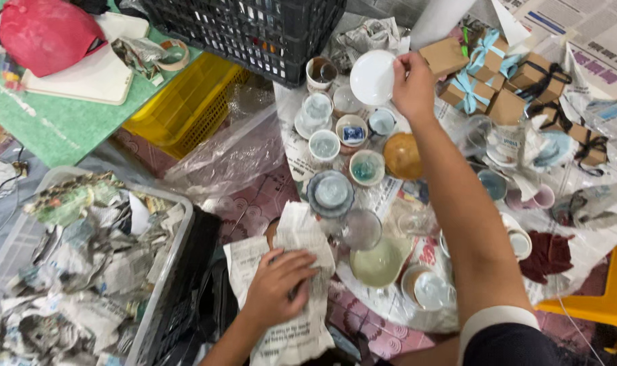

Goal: The person sits and wraps individual ceramic items, including bowls and cups, with newspaper. They fold the paper around each item and place the wrapped pieces onto a nearby table.

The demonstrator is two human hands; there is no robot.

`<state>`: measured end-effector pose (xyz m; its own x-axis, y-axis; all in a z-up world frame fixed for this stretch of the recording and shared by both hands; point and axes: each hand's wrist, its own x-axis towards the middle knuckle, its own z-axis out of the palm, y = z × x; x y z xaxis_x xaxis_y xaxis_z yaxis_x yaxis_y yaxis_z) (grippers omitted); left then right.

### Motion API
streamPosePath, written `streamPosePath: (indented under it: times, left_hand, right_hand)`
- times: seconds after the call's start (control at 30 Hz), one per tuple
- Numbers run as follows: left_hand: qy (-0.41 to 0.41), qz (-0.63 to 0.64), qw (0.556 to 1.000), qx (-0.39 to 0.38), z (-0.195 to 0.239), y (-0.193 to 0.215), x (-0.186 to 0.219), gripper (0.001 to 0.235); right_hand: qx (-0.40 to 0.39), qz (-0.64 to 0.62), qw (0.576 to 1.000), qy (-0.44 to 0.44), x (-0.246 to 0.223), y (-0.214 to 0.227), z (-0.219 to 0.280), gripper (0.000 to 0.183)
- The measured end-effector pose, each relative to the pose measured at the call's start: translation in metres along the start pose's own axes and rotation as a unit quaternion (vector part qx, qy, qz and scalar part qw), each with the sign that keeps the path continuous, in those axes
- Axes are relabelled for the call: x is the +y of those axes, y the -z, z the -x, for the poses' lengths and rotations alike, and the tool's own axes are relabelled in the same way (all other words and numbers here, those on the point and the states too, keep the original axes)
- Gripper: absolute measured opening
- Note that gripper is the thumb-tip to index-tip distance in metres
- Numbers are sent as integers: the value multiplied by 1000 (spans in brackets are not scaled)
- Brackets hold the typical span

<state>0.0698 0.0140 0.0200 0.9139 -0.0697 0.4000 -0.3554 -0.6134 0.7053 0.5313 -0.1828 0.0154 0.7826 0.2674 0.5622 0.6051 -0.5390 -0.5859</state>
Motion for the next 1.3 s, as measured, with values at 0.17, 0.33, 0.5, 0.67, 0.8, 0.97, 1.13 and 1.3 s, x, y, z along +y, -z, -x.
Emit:
streamPosePath:
  times: [0.17, 0.33, 0.5, 0.67, 0.8, 0.97, 1.13, 1.3]
  left_hand:
    - [-66, -39, 997, 1, 18, -2, 9, 22]
    - [-116, -107, 987, -21, 40, -4, 15, 21]
    - [-134, -69, 986, -67, 88, -4, 28, 18]
    - [-137, 85, 987, -8, 149, 8, -1, 6]
    - [163, 175, 919, 313, 149, 2, -52, 23]
    - [317, 439, 824, 167, 104, 5, -101, 34]
    - [209, 350, 905, 121, 86, 20, -73, 31]
    - [-39, 142, 988, 47, 87, 52, -24, 30]
  right_hand:
    - [-127, -127, 984, 6, -112, 63, 61, 14]
    - [-265, -169, 945, -88, -232, 88, 182, 16]
    - [-304, -175, 934, -63, -292, 75, 281, 16]
    - [-279, -147, 943, -104, -308, 68, 331, 17]
    - [-250, -143, 952, -101, -313, 68, 340, 15]
    - [-222, -152, 961, -70, -318, 66, 343, 15]
    - [-229, -140, 961, -72, -315, 64, 349, 15]
    - [-239, -149, 953, -109, -304, 63, 350, 16]
